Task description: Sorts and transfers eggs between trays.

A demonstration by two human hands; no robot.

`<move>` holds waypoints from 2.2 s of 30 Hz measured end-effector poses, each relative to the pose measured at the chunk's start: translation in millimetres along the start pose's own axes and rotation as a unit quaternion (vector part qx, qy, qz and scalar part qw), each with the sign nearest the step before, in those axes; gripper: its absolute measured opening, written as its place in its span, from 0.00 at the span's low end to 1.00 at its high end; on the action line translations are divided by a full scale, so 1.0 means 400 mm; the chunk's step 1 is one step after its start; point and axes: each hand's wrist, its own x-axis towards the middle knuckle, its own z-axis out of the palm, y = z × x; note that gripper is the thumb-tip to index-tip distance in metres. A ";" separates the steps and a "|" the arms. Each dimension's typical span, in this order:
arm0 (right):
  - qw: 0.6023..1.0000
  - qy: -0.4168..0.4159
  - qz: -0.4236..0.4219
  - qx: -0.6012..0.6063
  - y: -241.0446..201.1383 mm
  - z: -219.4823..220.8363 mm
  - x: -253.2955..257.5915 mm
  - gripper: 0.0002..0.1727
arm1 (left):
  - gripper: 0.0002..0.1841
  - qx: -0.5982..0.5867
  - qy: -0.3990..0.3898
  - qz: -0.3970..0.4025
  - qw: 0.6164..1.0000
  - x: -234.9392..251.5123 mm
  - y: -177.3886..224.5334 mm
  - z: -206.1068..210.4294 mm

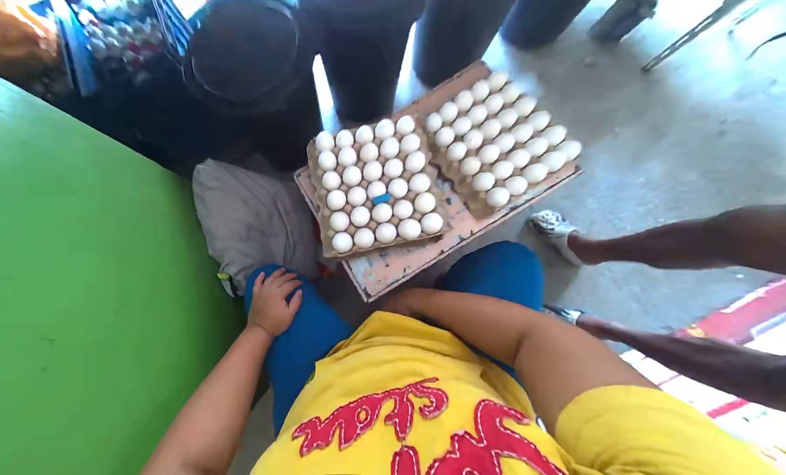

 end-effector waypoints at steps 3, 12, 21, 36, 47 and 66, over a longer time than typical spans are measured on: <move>0.978 0.071 -0.191 -0.053 0.213 0.111 0.155 0.22 | 0.25 0.015 -0.012 -0.017 1.000 -0.026 0.039 -0.006; 0.934 0.338 0.042 0.105 0.364 0.216 -0.007 0.21 | 0.17 -0.173 0.088 -0.145 0.970 0.010 0.258 -0.061; 0.884 0.464 0.046 0.041 0.298 0.311 -0.042 0.22 | 0.50 -0.429 0.340 0.250 0.799 -0.041 0.594 -0.293; 0.897 0.441 0.026 0.028 0.306 0.333 -0.098 0.24 | 0.37 -0.475 0.451 0.252 0.712 -0.275 0.497 -0.380; 0.901 0.432 -0.027 0.007 0.305 0.317 -0.081 0.28 | 0.29 -0.445 0.578 0.255 0.635 -0.394 0.552 -0.487; 0.867 0.492 -0.046 0.068 0.278 0.316 -0.128 0.23 | 0.16 -0.278 0.048 0.115 0.952 0.280 0.507 -0.349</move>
